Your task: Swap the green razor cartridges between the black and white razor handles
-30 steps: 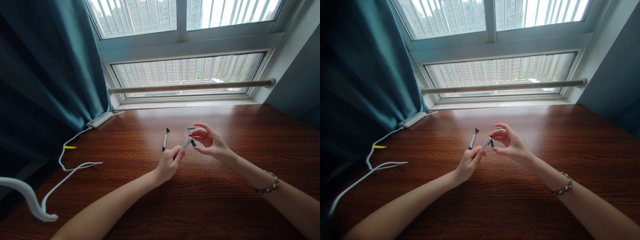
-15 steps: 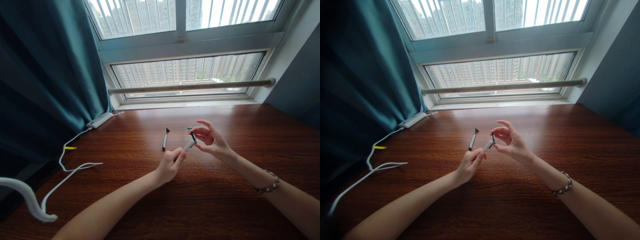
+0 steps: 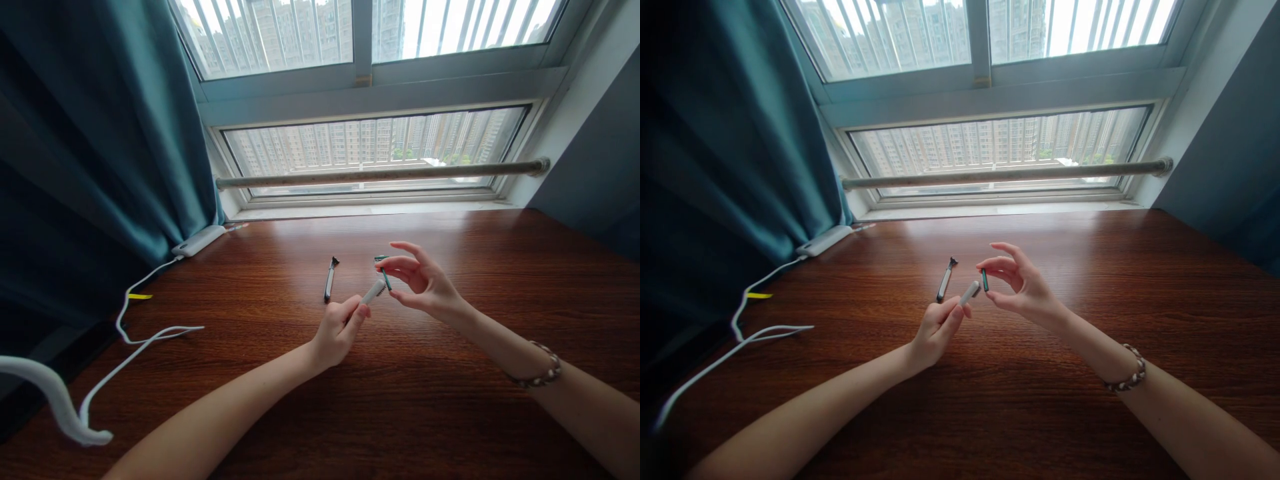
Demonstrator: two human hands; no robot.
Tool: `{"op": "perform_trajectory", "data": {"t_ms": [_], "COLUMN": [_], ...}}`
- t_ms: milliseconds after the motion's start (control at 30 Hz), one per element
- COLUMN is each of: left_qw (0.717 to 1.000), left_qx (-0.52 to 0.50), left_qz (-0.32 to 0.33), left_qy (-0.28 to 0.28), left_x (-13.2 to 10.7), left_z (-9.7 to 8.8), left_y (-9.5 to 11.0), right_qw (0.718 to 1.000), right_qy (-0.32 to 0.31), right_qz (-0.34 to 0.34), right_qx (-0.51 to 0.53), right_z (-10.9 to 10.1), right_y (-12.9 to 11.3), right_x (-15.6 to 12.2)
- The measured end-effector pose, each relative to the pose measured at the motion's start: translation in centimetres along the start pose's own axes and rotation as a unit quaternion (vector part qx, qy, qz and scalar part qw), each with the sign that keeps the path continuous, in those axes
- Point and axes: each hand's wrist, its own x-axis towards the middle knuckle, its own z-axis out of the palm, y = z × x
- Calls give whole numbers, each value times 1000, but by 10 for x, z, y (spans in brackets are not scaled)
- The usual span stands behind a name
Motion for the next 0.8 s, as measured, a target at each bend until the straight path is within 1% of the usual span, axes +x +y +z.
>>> {"op": "perform_trajectory", "data": {"t_ms": [167,233,367,533,700,800], "left_qw": [998,998,1000,997,995,997], "left_qx": [-7,-9,3,52,57,46], "left_qz": [-51,-46,-17,-32,-52,-46], "left_qy": [42,46,20,41,57,52], "left_x": [3,2,1,2,3,2], "left_z": [0,0,0,1,1,1], "left_y": [-1,-2,0,1,1,1], "right_qw": [1000,1000,1000,1000,999,998], "right_qy": [-18,-19,-19,-5,-1,-8], "right_qz": [4,5,0,-2,-7,-9], "right_qx": [2,1,-8,-28,-39,-56], "right_z": [4,4,4,3,1,1], "right_y": [-4,-5,-6,-5,-3,-2], "right_x": [-1,-1,-2,-3,-2,-2]}}
